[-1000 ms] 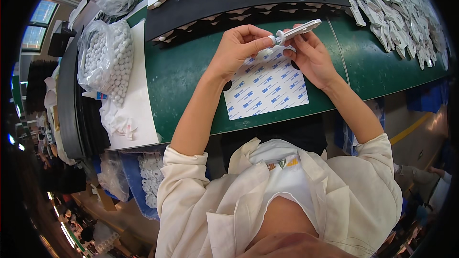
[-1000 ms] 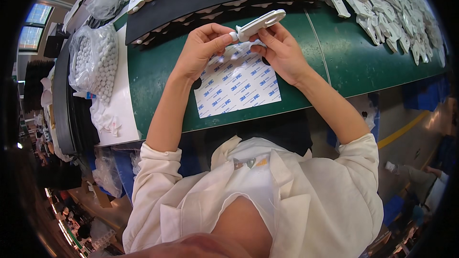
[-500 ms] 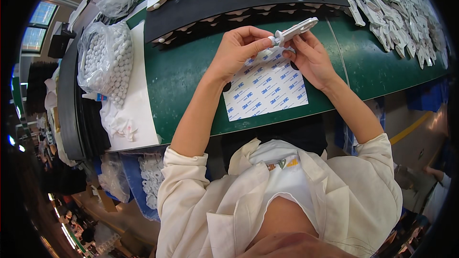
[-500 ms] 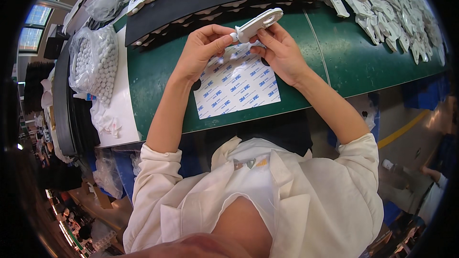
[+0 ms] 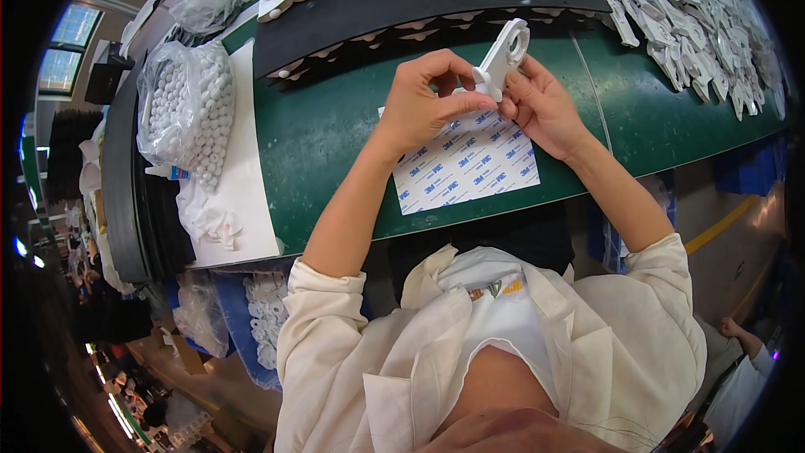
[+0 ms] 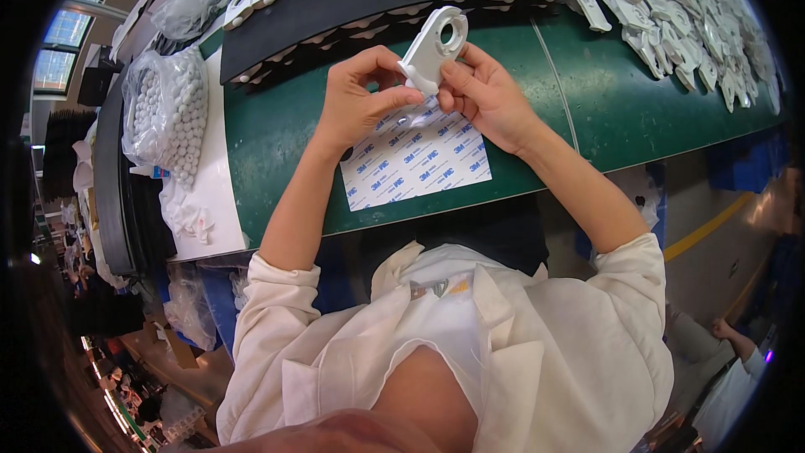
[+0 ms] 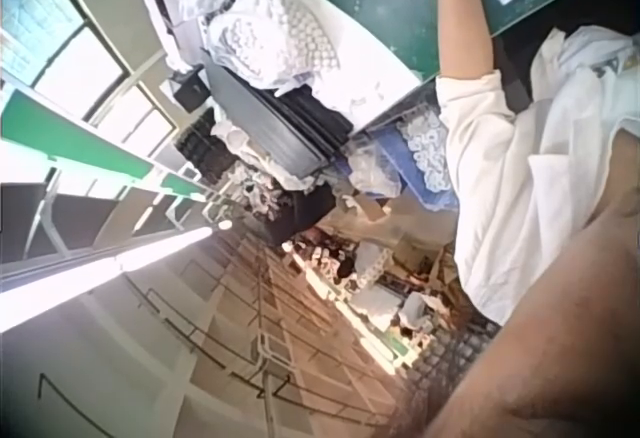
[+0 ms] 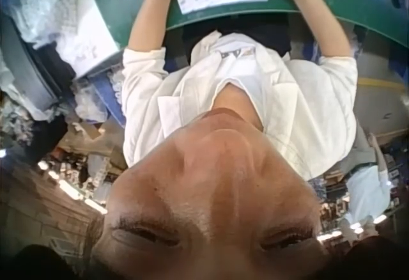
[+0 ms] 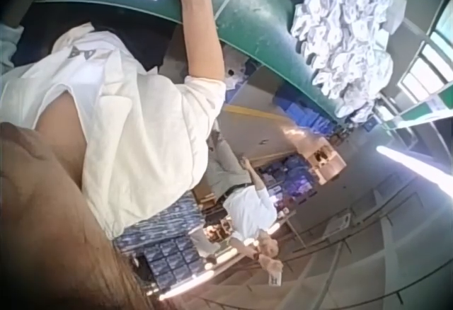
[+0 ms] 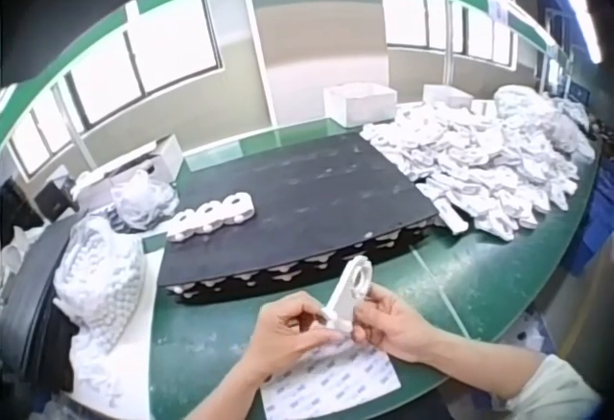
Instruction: Assembling small white plastic components and organizing them into a grid-structured tray on an assembly line.
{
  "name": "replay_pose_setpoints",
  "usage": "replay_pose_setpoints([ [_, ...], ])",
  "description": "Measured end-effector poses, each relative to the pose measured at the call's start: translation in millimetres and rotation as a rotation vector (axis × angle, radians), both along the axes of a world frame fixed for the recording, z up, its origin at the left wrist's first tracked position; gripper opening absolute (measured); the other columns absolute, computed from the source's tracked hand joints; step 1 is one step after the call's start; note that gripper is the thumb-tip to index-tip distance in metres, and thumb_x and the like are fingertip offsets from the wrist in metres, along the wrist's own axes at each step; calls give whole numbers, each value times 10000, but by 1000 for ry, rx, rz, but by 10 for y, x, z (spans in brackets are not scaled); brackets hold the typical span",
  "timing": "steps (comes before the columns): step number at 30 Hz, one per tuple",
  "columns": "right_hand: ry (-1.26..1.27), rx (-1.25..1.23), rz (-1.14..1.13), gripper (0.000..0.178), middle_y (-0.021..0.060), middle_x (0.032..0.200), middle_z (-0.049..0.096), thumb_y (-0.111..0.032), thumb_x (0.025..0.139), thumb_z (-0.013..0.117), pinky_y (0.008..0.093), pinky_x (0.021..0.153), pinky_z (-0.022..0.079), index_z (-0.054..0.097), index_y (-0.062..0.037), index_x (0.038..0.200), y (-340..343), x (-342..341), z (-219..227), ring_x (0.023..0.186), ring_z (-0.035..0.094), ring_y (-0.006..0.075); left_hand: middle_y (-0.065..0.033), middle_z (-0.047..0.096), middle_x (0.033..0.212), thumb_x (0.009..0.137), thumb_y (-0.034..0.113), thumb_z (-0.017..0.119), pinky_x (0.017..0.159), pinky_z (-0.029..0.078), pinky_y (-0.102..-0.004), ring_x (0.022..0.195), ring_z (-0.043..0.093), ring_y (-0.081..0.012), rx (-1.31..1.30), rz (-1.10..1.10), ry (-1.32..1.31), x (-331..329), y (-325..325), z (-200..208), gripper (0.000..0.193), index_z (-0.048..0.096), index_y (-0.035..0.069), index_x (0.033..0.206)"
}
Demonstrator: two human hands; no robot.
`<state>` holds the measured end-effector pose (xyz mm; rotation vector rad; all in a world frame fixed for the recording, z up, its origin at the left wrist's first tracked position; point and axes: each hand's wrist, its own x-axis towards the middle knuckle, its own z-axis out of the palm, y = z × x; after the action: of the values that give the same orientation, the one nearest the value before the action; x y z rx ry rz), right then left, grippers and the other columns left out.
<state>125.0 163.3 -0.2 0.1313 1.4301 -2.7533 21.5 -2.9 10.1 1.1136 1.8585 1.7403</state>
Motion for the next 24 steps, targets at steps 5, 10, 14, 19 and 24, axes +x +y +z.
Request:
replay_pose_setpoints([
  [5,56,118,-50,339,-14,764,515,-188,913,509,193,582,385,399,-55,1205,-14,-5,13,621,474,44,13,559,705,633,172,799,550,370,-201,589,446,-71,18,52,240,13,15,-8,269,593,42,747],
  [10,174,423,-129,340,5,880,546,-117,892,522,196,619,400,425,-34,1207,37,-194,144,683,495,61,1,563,682,665,184,777,478,348,-193,525,429,-53,24,171,207,12,34,-19,289,608,49,857],
  [14,354,766,-246,301,18,883,596,-113,848,585,195,641,415,516,-33,1130,195,-738,412,739,525,59,-8,564,676,745,187,727,497,358,-167,547,459,-43,100,337,39,-97,30,-65,415,517,8,1056],
  [19,744,985,-534,245,186,808,631,-172,800,584,353,661,481,588,44,917,407,-1557,459,720,621,299,-31,576,679,854,260,611,551,388,-199,594,488,-61,48,387,20,-124,42,-12,318,533,2,1023],
  [24,299,1483,-470,295,200,817,634,-257,805,568,380,718,476,630,19,890,298,-2108,593,795,608,342,-44,591,724,882,229,563,586,413,-221,642,529,-89,18,406,61,-64,41,27,260,544,6,1014],
])
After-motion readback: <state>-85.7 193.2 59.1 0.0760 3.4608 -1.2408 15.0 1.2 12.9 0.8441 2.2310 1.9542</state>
